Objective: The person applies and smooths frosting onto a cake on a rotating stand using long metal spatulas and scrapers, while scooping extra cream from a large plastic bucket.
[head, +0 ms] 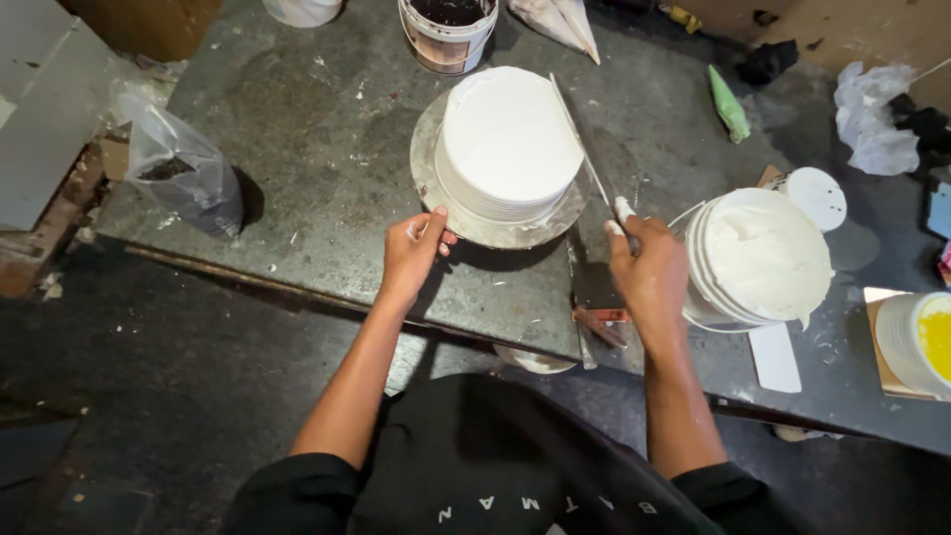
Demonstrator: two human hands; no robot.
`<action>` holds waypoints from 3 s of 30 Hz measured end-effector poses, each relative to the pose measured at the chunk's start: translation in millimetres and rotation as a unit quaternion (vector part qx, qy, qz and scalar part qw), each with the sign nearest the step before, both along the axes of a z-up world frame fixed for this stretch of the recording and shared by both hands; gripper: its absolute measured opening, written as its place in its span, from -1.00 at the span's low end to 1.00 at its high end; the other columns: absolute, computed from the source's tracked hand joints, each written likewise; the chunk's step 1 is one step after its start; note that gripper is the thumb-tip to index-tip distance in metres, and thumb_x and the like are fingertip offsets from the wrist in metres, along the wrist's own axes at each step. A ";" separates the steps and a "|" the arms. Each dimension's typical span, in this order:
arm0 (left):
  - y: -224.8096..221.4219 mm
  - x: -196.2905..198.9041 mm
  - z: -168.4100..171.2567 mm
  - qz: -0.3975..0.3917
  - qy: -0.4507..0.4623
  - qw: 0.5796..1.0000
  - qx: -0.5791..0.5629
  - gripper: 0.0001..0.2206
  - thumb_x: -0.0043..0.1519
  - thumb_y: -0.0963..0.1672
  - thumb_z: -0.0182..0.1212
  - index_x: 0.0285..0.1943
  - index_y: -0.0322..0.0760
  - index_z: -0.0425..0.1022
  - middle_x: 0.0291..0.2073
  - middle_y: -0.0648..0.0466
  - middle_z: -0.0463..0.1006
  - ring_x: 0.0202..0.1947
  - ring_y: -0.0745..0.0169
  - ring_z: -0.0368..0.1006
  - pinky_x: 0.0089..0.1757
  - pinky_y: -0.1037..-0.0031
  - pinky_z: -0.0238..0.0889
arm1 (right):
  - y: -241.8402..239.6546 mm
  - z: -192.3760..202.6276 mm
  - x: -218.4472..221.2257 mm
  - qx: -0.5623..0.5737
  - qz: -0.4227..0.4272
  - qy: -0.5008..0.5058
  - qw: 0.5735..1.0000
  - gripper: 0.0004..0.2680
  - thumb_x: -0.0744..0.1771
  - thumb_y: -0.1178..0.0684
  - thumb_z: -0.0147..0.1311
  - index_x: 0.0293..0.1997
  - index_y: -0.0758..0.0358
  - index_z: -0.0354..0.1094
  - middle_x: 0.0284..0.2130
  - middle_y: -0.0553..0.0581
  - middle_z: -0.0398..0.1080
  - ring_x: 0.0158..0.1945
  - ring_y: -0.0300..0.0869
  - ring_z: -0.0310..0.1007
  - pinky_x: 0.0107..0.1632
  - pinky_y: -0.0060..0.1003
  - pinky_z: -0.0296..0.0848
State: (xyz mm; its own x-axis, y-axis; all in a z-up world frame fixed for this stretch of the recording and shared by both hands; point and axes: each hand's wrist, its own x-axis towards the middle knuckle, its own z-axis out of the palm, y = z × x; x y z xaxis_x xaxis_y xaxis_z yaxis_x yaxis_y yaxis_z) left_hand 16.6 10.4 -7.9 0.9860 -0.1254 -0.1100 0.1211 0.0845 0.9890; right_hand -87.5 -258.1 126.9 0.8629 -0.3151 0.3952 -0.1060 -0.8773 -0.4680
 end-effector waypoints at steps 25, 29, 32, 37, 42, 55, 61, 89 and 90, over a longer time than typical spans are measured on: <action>-5.6 -12.1 6.4 -0.066 0.264 0.957 -0.103 -0.57 0.37 0.07 -0.05 0.05 -0.35 0.50 -0.27 0.00 0.66 -0.45 0.35 0.49 -0.40 0.53 0.38 | 17.2 14.8 3.2 0.547 0.119 -0.070 0.826 -0.58 0.35 0.24 0.19 0.40 0.32 0.21 -0.40 0.14 0.45 -0.56 -0.33 0.32 -0.55 -0.49 0.27; -38.5 -66.5 44.7 -0.326 0.238 0.915 -0.016 -0.41 0.32 0.19 -0.24 0.17 -0.21 0.49 -0.16 0.03 0.70 -0.27 0.33 0.60 -0.30 0.58 0.44 | 23.0 -2.0 -3.1 0.627 0.022 -0.202 0.752 -0.79 0.39 0.14 0.10 0.03 0.55 0.31 -0.35 0.20 0.54 -0.52 -0.25 0.38 -0.49 -0.38 0.37; -69.0 -89.6 80.4 -0.399 0.160 0.903 -0.027 -0.46 0.36 0.18 -0.20 0.14 -0.22 0.48 -0.20 0.03 0.66 -0.25 0.34 0.59 -0.26 0.60 0.42 | 37.2 -6.7 -10.2 0.606 0.021 -0.220 0.764 -0.79 0.42 0.09 0.14 -0.01 0.52 0.47 -0.23 0.14 0.59 -0.31 -0.28 0.52 -0.21 -0.37 0.51; -86.5 -106.4 97.5 -0.373 0.099 0.923 0.020 -0.42 0.55 0.12 -0.15 -0.06 -0.57 0.41 -0.42 -0.03 0.16 -0.44 0.12 0.04 -0.38 0.34 0.02 | 27.3 17.5 -17.5 0.538 -0.016 -0.245 0.806 -0.81 0.41 0.06 0.13 -0.05 0.43 0.54 -0.31 0.07 0.50 -0.37 -0.33 0.28 -0.26 -0.42 0.30; -65.2 -122.8 99.1 -0.406 -0.173 0.896 0.050 -0.53 0.45 0.08 -0.08 0.10 -0.42 0.50 -0.48 0.07 0.48 -0.38 0.36 0.35 -0.27 0.41 0.31 | -66.7 49.1 -38.7 0.429 0.022 -0.446 0.785 -0.87 0.46 0.13 0.15 0.00 0.42 0.49 -0.19 0.12 0.57 -0.10 -0.18 0.55 -0.03 -0.28 0.57; -67.0 -116.4 63.7 -0.288 -0.081 0.946 0.127 -0.49 0.44 0.11 -0.06 -0.23 -0.40 0.53 -0.59 0.06 0.40 -0.49 0.35 0.30 -0.37 0.40 0.27 | -59.8 -51.1 -79.5 0.700 0.060 -0.148 0.696 -0.55 0.45 -0.30 -0.26 0.35 0.26 0.14 -0.08 0.39 0.50 -0.19 -0.03 0.55 -0.24 -0.24 0.56; -108.0 -99.8 42.7 -0.389 0.071 0.919 -0.006 -0.49 0.46 0.13 0.00 -0.14 -0.40 0.54 -0.50 0.13 0.45 -0.49 0.38 0.36 -0.39 0.46 0.26 | 7.2 -53.8 -42.9 0.744 0.084 -0.134 0.649 -0.67 0.43 0.21 0.03 0.37 0.30 0.07 -0.24 0.21 0.41 -0.24 -0.10 0.46 -0.21 -0.20 0.50; 18.2 22.4 -0.2 -0.037 0.059 0.995 -0.070 -0.67 0.34 0.02 0.22 -0.24 -0.35 0.55 -0.47 0.11 0.54 -0.46 0.46 0.43 -0.39 0.62 0.28 | -20.3 7.2 -8.5 0.122 0.004 -0.005 0.993 -0.72 0.32 0.15 0.24 0.18 0.26 0.49 -0.39 0.16 0.45 -0.50 -0.25 0.21 -0.41 -0.32 0.23; 21.4 24.8 -2.3 -0.041 0.061 0.995 -0.071 -0.67 0.34 0.02 0.22 -0.24 -0.35 0.55 -0.47 0.11 0.54 -0.46 0.46 0.43 -0.39 0.62 0.28 | -16.5 5.6 -4.2 0.092 0.025 -0.034 0.995 -0.76 0.34 0.14 0.24 0.12 0.31 0.48 -0.32 0.22 0.48 -0.47 -0.20 0.29 -0.38 -0.30 0.28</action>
State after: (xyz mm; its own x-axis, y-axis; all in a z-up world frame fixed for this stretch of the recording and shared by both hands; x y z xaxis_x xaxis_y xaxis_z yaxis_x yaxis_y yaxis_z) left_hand 41.4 31.8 -10.2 0.9524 -0.2271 -0.2032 0.2510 0.2068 0.9456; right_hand -91.7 -274.6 132.5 0.8520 -0.3453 0.3935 -0.0273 -0.7799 -0.6253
